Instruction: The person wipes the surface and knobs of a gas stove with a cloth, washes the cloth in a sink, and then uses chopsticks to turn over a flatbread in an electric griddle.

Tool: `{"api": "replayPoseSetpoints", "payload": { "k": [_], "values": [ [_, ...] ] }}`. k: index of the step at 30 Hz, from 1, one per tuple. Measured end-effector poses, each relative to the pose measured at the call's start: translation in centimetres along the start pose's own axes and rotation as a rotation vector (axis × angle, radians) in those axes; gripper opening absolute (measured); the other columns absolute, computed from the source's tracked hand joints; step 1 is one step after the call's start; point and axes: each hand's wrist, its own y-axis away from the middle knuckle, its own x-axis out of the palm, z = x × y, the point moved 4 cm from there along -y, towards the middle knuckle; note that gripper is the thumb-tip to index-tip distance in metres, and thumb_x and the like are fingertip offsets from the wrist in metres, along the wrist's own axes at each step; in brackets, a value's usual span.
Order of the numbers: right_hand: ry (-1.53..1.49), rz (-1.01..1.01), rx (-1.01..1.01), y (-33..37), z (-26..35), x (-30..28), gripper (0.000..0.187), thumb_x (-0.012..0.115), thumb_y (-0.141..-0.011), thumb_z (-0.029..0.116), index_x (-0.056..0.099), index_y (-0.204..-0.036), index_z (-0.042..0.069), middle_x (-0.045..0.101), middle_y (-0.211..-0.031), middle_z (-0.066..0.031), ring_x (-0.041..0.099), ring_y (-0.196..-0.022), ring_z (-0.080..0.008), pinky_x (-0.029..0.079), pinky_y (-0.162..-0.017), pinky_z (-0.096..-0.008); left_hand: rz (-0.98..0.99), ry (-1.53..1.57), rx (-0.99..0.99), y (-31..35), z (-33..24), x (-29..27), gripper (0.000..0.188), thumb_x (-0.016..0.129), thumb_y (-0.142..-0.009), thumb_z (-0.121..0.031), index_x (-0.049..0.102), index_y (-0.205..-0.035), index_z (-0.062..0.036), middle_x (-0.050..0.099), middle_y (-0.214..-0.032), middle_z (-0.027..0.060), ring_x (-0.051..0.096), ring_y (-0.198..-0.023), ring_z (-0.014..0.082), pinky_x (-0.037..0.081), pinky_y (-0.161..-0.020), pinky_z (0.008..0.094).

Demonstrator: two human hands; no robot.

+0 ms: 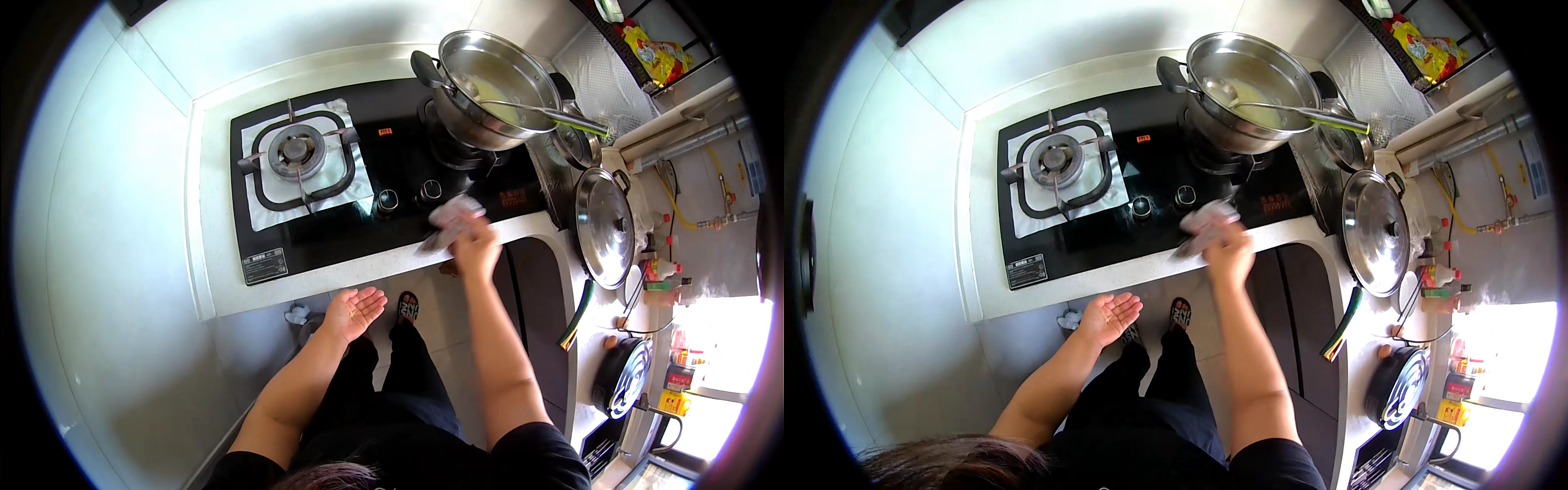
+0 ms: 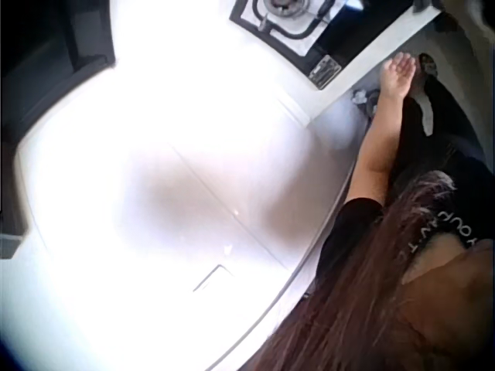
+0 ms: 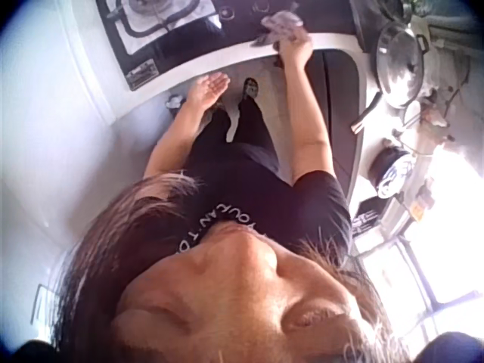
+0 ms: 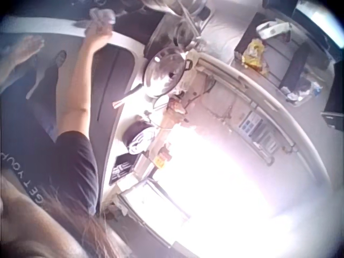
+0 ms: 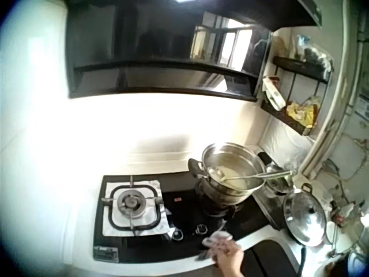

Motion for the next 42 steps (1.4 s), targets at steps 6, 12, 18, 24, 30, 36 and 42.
{"api": "replayPoseSetpoints", "payload": {
  "k": [6,12,18,24,30,36,42],
  "values": [
    [0.482,-0.366,-0.228,-7.3,-10.0,-2.5,0.038,0.055,-0.068,0.01,0.067,-0.105,0.011,0.066,-0.099,-0.0116,0.062,-0.086,-0.0318,0.049,-0.078,-0.04,-0.068,-0.042,-0.033,-0.5,0.8,1.3,0.036,0.04,-0.089,-0.019,0.055,-0.108,0.0083,0.059,-0.112,0.024,0.057,-0.108,0.0368,0.046,-0.094,0.0451],
    [0.528,-0.088,-0.455,5.7,1.3,6.9,0.043,0.058,-0.069,0.008,0.062,-0.112,0.015,0.057,-0.111,-0.0132,0.05,-0.107,-0.0413,0.038,-0.1,-0.0482,-0.087,-0.003,0.015,-1.3,-0.3,-1.4,0.037,0.039,-0.09,-0.021,0.055,-0.109,0.0066,0.06,-0.111,0.0218,0.057,-0.107,0.0342,0.045,-0.095,0.0454],
    [0.169,0.26,-0.704,14.0,6.8,13.1,0.038,0.061,-0.064,0.006,0.065,-0.101,0.013,0.061,-0.102,-0.0105,0.055,-0.102,-0.0333,0.046,-0.091,-0.0404,0.137,0.003,0.142,-2.1,-1.4,-2.5,0.035,0.039,-0.092,-0.025,0.053,-0.114,-0.0017,0.059,-0.113,0.0118,0.055,-0.108,0.0236,0.045,-0.092,0.0408],
    [0.189,-0.028,-0.786,7.7,8.4,7.0,0.021,0.059,-0.069,0.007,0.067,-0.087,0.014,0.064,-0.09,-0.004,0.058,-0.077,-0.0254,0.044,-0.064,-0.0362,-0.11,0.077,0.101,-0.3,-2.2,-4.3,0.036,0.043,-0.09,-0.021,0.053,-0.109,0.0067,0.057,-0.114,0.0221,0.054,-0.109,0.0376,0.044,-0.096,0.0457],
    [0.471,0.032,-0.623,8.4,4.0,11.3,0.038,0.06,-0.066,0.011,0.065,-0.104,0.007,0.061,-0.11,-0.0175,0.053,-0.103,-0.0355,0.042,-0.094,-0.0443,-0.118,0.101,0.085,-0.8,-1.3,-4.0,0.036,0.043,-0.089,-0.02,0.054,-0.108,0.0081,0.057,-0.114,0.0232,0.053,-0.111,0.0387,0.043,-0.097,0.0465],
    [0.407,0.114,-0.855,6.7,3.7,8.8,0.028,0.061,-0.068,0.01,0.067,-0.095,0.015,0.062,-0.107,-0.0106,0.057,-0.086,-0.0301,0.048,-0.077,-0.0403,-0.087,0.054,0.017,-2.0,-0.3,-3.5,0.037,0.04,-0.089,-0.02,0.054,-0.109,0.0085,0.057,-0.114,0.0239,0.053,-0.111,0.0387,0.044,-0.096,0.0467],
    [0.535,-0.103,-0.565,3.1,0.9,5.1,0.028,0.056,-0.069,0.003,0.068,-0.092,0.013,0.064,-0.094,-0.0074,0.057,-0.089,-0.0306,0.049,-0.075,-0.0416,-0.023,-0.043,-0.039,-0.9,0.8,1.2,0.038,0.039,-0.09,-0.02,0.054,-0.109,0.0093,0.058,-0.113,0.0257,0.055,-0.109,0.0388,0.045,-0.095,0.0463]
  ]
}}
